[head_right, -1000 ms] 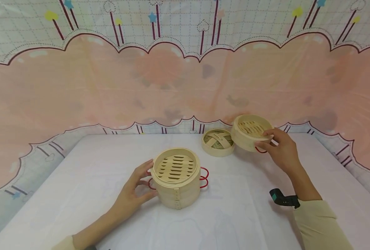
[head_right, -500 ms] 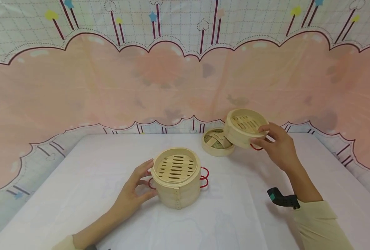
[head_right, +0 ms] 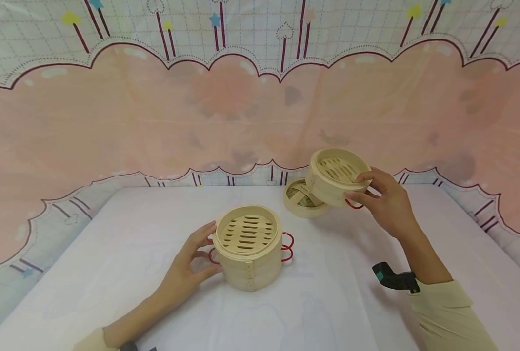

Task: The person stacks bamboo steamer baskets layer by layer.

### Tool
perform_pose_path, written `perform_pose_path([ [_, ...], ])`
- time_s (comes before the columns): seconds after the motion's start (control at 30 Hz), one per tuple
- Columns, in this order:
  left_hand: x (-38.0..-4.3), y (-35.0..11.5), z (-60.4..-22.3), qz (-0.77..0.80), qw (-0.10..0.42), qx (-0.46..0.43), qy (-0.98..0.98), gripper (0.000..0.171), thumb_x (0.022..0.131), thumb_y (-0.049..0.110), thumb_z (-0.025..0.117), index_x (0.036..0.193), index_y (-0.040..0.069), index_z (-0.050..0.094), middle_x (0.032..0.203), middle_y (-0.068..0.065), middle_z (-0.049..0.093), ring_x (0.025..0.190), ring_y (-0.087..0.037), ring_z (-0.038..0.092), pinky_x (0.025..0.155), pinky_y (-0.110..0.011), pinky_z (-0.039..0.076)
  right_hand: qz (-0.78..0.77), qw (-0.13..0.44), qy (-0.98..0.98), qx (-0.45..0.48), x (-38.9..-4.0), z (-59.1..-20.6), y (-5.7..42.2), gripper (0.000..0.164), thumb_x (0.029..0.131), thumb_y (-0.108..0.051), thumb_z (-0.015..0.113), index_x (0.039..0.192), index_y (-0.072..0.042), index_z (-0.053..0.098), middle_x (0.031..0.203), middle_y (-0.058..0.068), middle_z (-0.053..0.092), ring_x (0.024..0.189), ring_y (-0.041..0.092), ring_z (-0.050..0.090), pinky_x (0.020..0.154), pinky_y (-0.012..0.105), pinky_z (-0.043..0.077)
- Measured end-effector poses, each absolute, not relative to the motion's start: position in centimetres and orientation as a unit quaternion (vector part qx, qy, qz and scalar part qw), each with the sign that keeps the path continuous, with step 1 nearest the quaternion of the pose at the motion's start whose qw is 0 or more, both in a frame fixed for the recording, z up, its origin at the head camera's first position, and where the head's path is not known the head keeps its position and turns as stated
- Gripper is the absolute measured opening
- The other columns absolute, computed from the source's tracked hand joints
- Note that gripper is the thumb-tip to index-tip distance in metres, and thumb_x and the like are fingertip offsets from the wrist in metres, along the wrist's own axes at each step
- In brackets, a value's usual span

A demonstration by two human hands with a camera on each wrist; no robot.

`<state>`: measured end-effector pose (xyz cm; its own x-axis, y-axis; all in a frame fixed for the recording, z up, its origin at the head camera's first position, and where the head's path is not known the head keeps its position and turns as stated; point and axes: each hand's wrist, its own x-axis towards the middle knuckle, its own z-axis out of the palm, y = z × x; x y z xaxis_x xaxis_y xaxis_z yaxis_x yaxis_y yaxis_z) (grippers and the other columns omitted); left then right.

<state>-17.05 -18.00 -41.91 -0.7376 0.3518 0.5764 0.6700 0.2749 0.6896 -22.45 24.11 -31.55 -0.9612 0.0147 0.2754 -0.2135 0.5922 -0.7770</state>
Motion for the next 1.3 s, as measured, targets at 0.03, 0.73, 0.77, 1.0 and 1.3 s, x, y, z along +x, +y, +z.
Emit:
perform_pose_path([
  [0.03,-17.1,-18.0,-41.9,-0.505,0.159,-0.326,-0.783,0.082,0.076,0.006,0.080,0.146,0.014,0.037,0.152,-0.004,0.030,0.116,-0.020,0.049,0.079,-0.036,0.051,0.450,0.128,-0.882,0.059,-22.4,-31.5,24.0,0.049,0.085,-0.038,0.072,0.115,-0.007,0.050,0.154,0.013,0.024,0.129,0.045,0.037,0.070,0.008,0.043],
  [0.73,-17.2,-18.0,-41.6,-0.514,0.146,-0.316,-0.784,0.082,0.076,0.006,0.080,0.146,0.015,0.037,0.151,-0.010,0.029,0.116,-0.020,0.049,0.080,-0.034,0.050,0.492,0.140,-0.850,0.122,-21.5,-30.0,20.9,0.036,0.083,-0.016,0.076,0.109,-0.001,0.056,0.145,0.010,0.040,0.123,0.038,0.048,0.075,0.013,0.049],
  [0.77,-17.2,-18.0,-41.5,-0.515,0.146,-0.316,-0.784,0.082,0.076,0.006,0.080,0.146,0.015,0.037,0.151,-0.012,0.029,0.116,-0.020,0.049,0.080,-0.034,0.050,0.491,0.140,-0.850,0.127,-21.5,-30.0,20.7,0.036,0.083,-0.016,0.076,0.109,-0.001,0.056,0.146,0.011,0.040,0.122,0.038,0.048,0.075,0.013,0.049],
  [1.0,-17.3,-17.9,-41.6,-0.514,0.148,-0.313,-0.785,0.081,0.076,0.008,0.080,0.145,0.015,0.038,0.151,-0.013,0.030,0.115,-0.020,0.050,0.080,-0.034,0.050,0.498,0.130,-0.843,0.158,-21.4,-29.9,19.8,0.034,0.082,-0.015,0.077,0.109,-0.003,0.058,0.148,0.013,0.036,0.123,0.042,0.046,0.078,0.015,0.049],
  [1.3,-17.4,-17.8,-41.4,-0.515,0.151,-0.314,-0.783,0.082,0.075,0.006,0.081,0.145,0.013,0.037,0.151,-0.013,0.029,0.116,-0.020,0.049,0.080,-0.036,0.050,0.515,0.125,-0.824,0.199,-21.0,-29.4,18.2,0.030,0.080,-0.008,0.077,0.102,-0.003,0.057,0.146,0.013,0.037,0.121,0.041,0.049,0.082,0.020,0.049],
])
